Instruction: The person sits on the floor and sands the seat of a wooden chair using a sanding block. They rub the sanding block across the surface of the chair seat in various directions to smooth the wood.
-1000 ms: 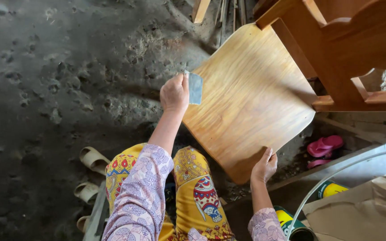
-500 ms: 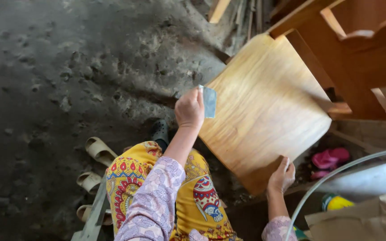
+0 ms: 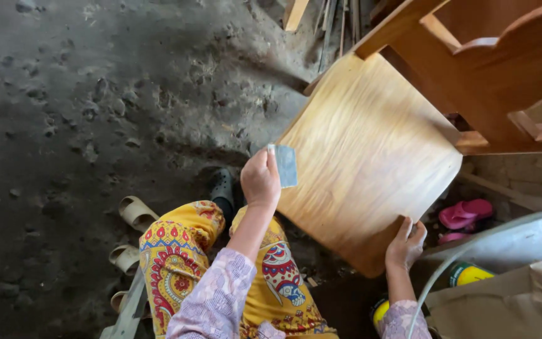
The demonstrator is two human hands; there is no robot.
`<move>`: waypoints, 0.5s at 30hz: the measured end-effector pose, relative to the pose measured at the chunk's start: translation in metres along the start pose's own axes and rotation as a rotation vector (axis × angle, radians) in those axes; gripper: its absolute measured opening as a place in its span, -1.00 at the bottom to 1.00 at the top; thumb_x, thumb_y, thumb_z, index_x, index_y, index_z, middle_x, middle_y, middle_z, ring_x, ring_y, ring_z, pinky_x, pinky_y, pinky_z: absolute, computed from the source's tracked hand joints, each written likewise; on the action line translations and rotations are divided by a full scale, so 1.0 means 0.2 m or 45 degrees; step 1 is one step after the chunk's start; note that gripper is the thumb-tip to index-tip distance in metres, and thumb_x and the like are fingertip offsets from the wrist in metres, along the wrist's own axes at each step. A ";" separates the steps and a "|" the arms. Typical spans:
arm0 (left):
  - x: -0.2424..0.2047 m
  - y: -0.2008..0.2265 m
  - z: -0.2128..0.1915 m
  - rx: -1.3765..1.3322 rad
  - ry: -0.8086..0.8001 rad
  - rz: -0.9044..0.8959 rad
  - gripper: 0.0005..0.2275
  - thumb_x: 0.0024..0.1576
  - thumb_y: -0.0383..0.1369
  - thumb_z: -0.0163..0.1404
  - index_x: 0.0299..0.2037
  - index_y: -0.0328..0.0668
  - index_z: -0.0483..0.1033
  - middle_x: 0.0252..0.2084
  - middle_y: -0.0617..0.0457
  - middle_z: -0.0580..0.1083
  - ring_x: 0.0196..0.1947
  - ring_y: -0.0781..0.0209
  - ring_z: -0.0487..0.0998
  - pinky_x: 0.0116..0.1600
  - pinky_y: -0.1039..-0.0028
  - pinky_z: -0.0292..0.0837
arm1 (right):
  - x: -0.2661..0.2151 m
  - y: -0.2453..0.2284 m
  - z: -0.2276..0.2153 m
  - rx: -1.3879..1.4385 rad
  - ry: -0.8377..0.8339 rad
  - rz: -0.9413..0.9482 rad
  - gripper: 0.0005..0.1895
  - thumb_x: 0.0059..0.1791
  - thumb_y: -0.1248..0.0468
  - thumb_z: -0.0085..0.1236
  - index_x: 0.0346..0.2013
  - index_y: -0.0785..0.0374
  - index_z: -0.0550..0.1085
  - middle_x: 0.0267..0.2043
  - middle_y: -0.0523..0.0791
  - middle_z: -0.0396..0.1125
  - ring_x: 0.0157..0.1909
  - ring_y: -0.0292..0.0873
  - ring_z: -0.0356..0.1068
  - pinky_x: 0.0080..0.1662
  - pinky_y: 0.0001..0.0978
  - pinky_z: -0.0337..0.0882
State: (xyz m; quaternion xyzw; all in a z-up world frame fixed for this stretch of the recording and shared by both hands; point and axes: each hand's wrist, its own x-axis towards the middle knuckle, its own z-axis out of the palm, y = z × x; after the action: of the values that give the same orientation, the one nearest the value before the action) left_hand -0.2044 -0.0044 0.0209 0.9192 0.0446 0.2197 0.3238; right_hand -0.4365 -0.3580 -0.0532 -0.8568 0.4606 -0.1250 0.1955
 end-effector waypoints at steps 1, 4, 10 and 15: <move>-0.03 0.01 -0.03 -0.060 -0.026 -0.032 -0.79 0.23 -0.34 0.02 -0.48 -0.13 0.51 -0.57 -0.11 0.45 -0.49 -0.12 0.57 -0.41 0.18 0.46 | 0.00 0.03 -0.01 -0.019 0.002 -0.029 -0.58 0.28 -0.11 -0.04 0.19 0.14 0.37 -0.14 0.17 0.47 -0.04 0.29 0.47 -0.01 0.10 0.45; -0.04 0.02 -0.04 -0.131 -0.051 -0.050 -0.83 0.27 -0.33 -0.01 -0.32 -0.12 0.62 -0.46 -0.07 0.55 -0.43 -0.08 0.60 -0.35 0.21 0.49 | -0.03 0.04 0.00 -0.047 0.090 -0.150 -0.65 0.26 0.01 0.03 0.17 0.19 0.34 -0.15 0.20 0.47 -0.06 0.29 0.49 -0.06 0.12 0.48; -0.01 0.17 -0.20 -0.324 0.041 0.171 -0.80 0.23 -0.42 0.07 -0.44 -0.34 0.55 -0.17 -0.17 0.60 -0.14 -0.13 0.62 0.03 0.24 0.51 | -0.17 -0.38 -0.20 0.016 0.287 -0.577 -0.51 -0.18 0.31 0.42 0.01 0.26 0.47 -0.10 -0.02 0.30 0.05 0.07 0.24 0.06 -0.12 0.32; -0.11 0.41 -0.19 -0.690 -0.082 -0.103 -0.77 0.27 -0.34 0.02 -0.41 -0.30 0.53 -0.25 -0.16 0.51 -0.10 -0.12 0.53 0.13 0.19 0.37 | -0.50 -0.98 -0.24 1.119 -0.385 0.285 -0.77 0.12 0.16 0.13 -0.28 0.27 0.56 -0.36 0.01 0.48 -0.35 -0.17 0.41 -0.22 -0.21 0.46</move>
State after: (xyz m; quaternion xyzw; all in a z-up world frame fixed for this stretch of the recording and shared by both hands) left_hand -0.2455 -0.0522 0.0887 0.8029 0.0104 0.1811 0.5678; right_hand -0.3659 -0.1867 0.0750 -0.6468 0.4199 -0.1600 0.6162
